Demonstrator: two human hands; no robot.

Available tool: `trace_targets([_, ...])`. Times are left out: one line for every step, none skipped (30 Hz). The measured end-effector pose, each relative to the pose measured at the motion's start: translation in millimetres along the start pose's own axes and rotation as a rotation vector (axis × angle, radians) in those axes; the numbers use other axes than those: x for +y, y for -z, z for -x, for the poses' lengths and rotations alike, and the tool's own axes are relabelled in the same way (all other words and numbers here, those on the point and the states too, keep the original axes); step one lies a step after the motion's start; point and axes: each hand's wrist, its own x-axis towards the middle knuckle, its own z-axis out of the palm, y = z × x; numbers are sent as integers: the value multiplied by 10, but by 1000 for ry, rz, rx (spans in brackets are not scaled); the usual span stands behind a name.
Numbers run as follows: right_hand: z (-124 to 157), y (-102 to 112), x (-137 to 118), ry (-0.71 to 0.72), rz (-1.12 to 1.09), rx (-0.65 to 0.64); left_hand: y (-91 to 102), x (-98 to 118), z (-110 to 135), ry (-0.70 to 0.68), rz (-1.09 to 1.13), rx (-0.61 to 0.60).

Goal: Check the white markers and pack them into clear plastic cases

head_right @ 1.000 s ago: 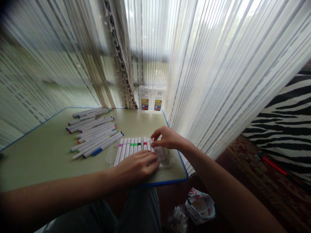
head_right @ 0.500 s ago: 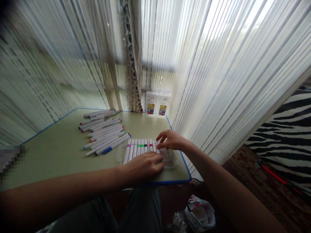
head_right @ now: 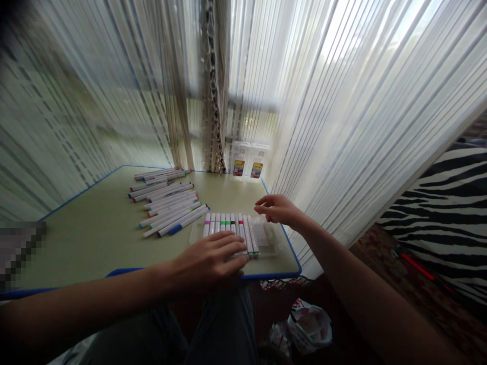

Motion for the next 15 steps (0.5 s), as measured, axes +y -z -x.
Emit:
trace_targets([0, 14, -21, 18, -45, 37, 106, -85, 31, 69, 5, 4])
trace_targets([-6, 18, -56, 30, -85, 62, 210, -193, 57, 149, 11, 8])
trace_targets([-14, 8, -106, 38, -119, 79, 309, -320, 80, 242, 18, 3])
trace_targets([-24, -18, -170, 47, -147, 90, 399, -458, 103, 341, 20, 14])
trace_targets([-33, -61, -247, 60, -171, 89, 481, -600, 129, 433, 14, 25])
trace_targets([-40, -120, -334, 80, -193, 85, 554, -739, 161, 524, 9, 30])
trace_targets([-44, -193, -426, 99, -207, 70, 621, -868, 201, 607, -1, 39])
trace_targets([-46, -278, -520, 125, -218, 60, 681, -984, 248, 667, -23, 38])
trace_targets([-47, -370, -610, 153, -229, 51, 737, -1083, 303, 715, -54, 38])
trace_targets([-47, -468, -696, 181, -241, 40, 790, -1167, 363, 763, -95, 47])
trace_targets([-50, -568, -776, 210, -257, 36, 840, -1237, 425, 812, -131, 41])
trace_targets([-59, -667, -850, 234, -280, 41, 886, -1294, 488, 847, -157, 34])
trace_targets([-74, -765, -922, 248, -307, 40, 927, -1344, 547, 879, -178, 30])
trace_targets([-97, -860, -992, 255, -335, 44, 959, -1389, 602, 915, -185, 11])
trace_targets([-130, -952, -1063, 255, -362, 50, 982, -1433, 653, 951, -183, -12])
